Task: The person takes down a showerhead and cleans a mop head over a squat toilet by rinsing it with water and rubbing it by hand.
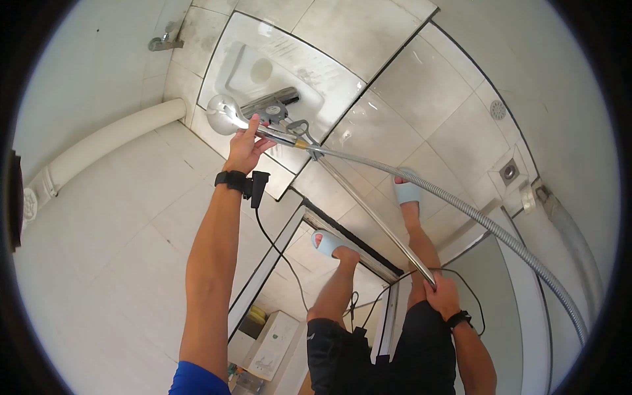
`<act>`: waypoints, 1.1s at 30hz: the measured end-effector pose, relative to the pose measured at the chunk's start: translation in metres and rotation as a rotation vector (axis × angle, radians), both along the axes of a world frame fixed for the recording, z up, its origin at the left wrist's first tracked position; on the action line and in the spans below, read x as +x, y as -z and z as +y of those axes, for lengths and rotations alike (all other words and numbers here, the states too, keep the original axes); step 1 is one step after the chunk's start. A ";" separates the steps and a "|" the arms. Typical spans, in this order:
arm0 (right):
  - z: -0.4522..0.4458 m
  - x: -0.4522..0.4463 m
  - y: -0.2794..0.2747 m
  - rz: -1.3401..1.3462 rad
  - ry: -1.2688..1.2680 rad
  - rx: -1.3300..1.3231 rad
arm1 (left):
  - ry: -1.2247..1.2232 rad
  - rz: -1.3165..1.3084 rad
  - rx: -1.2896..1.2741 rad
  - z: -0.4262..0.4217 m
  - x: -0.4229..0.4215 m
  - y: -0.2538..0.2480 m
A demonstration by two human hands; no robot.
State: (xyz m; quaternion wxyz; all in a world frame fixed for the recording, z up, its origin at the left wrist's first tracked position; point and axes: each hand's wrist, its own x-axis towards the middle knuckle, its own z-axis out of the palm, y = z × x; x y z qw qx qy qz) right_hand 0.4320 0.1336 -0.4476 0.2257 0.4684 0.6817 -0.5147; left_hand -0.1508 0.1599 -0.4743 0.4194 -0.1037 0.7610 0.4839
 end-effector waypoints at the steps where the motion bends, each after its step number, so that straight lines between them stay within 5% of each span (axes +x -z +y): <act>1: -0.006 0.000 0.000 0.007 -0.014 0.007 | 0.001 0.006 -0.001 -0.004 0.003 -0.006; 33: -0.013 0.002 0.009 0.081 0.094 -0.051 | 0.029 0.074 0.059 -0.015 -0.010 -0.045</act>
